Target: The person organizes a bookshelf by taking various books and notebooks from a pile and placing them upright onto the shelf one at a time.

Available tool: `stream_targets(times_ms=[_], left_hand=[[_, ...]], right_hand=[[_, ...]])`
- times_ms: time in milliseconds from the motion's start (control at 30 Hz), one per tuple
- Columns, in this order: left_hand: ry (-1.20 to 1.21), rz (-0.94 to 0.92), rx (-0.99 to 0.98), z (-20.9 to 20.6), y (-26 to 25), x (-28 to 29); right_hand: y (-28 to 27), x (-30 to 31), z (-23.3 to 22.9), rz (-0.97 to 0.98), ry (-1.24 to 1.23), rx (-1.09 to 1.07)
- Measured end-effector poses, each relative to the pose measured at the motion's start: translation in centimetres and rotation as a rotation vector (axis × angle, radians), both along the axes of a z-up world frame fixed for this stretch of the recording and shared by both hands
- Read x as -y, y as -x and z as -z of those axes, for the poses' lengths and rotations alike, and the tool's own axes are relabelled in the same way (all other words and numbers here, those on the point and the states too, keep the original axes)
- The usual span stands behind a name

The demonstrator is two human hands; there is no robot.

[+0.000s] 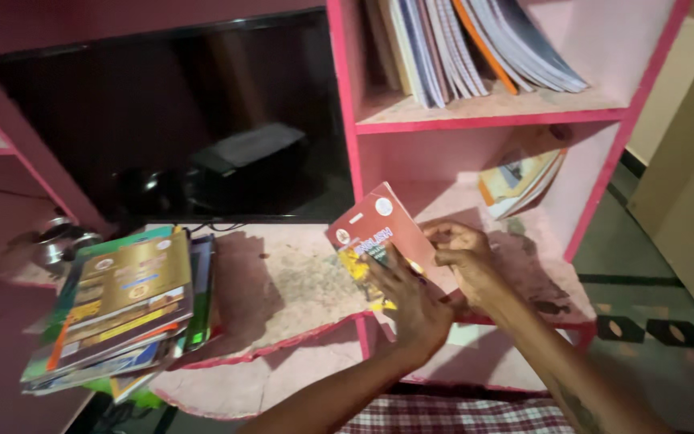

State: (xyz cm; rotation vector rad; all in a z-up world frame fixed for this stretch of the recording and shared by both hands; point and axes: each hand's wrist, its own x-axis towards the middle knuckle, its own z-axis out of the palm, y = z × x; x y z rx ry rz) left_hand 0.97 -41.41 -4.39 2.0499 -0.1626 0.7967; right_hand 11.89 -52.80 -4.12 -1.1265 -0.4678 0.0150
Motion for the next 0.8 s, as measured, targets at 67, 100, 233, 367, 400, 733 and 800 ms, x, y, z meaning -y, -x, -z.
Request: stream_targets(times_ms=[67, 100, 233, 367, 400, 733, 800], left_hand=[[0.025, -0.028, -0.143, 0.8, -0.8, 2.9], [0.037, -0.041, -0.215, 0.8, -1.0, 3.9], [0.061, -0.022, -0.437, -0.7, -1.7, 7.3], [-0.056, 0.01, -0.34, -0.2, -4.1, 8.8], [-0.092, 0.012, -0.319, 0.3, -5.2, 9.1], [0.198, 0.441, 0.026, 2.8, -14.1, 9.5], [0.176, 0.467, 0.094, 4.3, -16.5, 9.4]], right_hand=[[-0.7, 2.0, 1.9, 0.09, 0.003, -0.034], [-1.2, 2.8, 2.7, 0.131, -0.029, -0.015], [-3.6, 6.4, 5.5, 0.248, -0.166, 0.043], [-6.0, 9.2, 6.1, 0.306, -0.386, 0.047], [-6.7, 9.5, 5.9, 0.318, -0.413, 0.056], [-8.7, 6.9, 4.0, 0.449, -0.203, 0.089], [-9.2, 6.9, 4.1, 0.507, -0.05, 0.13]])
